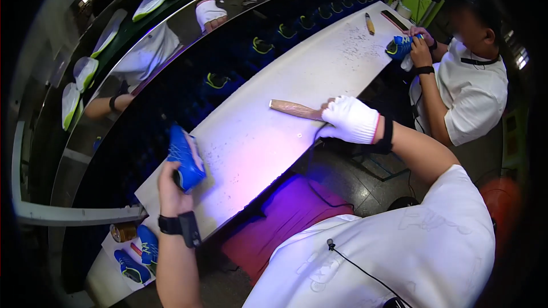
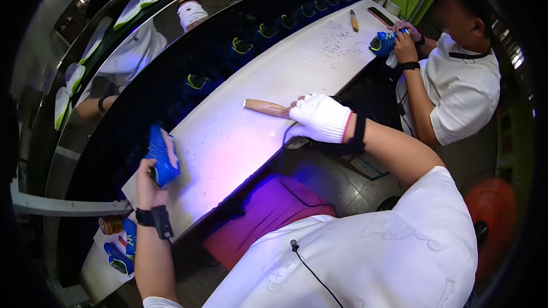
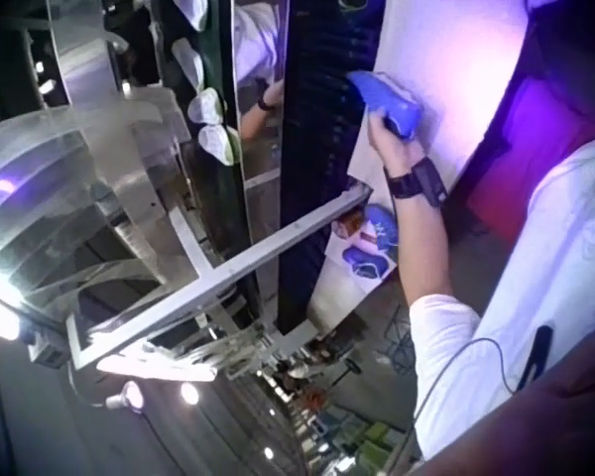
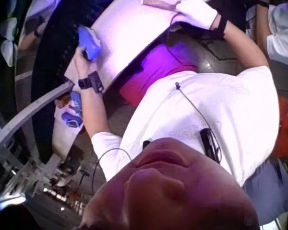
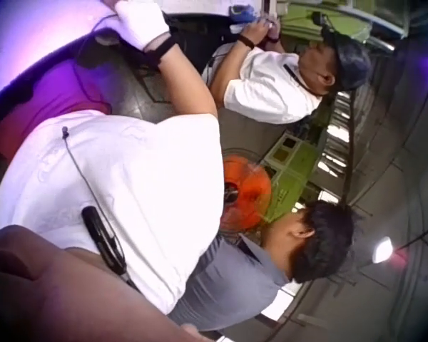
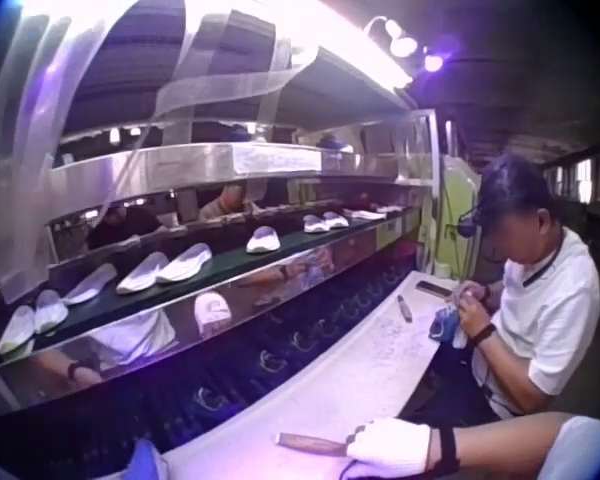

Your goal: Inspecting and assembling shoe parts on a conveyor belt production line.

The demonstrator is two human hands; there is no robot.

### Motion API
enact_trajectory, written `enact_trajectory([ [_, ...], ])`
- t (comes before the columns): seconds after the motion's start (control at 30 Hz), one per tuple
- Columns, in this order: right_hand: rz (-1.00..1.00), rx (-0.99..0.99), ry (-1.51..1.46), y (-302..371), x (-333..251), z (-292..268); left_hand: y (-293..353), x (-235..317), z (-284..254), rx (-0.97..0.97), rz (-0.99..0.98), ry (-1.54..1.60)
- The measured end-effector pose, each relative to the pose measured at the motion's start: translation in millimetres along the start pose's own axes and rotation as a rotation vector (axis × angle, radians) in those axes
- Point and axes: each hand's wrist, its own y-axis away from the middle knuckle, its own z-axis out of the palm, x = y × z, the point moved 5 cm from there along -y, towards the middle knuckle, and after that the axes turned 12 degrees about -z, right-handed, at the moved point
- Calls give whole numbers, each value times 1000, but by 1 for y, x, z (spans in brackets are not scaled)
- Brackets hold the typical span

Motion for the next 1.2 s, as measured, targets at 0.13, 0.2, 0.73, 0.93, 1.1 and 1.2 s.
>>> enact_trajectory([
  [0.13, -66, -544, -405, 28, -30, -10, 63, -55, -19, 150, 184, -254],
  [0.2, -159, -496, -104, 24, -38, -23, 66, -68, -30, 221, 353, -612],
  [0.73, -518, 512, -136, -385, -219, -248, 80, -80, 12, 437, 914, -1177],
  [0.93, -350, 487, 196, -393, -210, -261, 81, -83, 10, 486, 874, -1176],
  [1.1, -279, 599, 358, -362, -134, -261, 87, -76, 8, 416, 903, -1145],
  [1.2, -312, 635, 375, -295, -117, -265, 92, -64, 10, 237, 852, -1262],
])
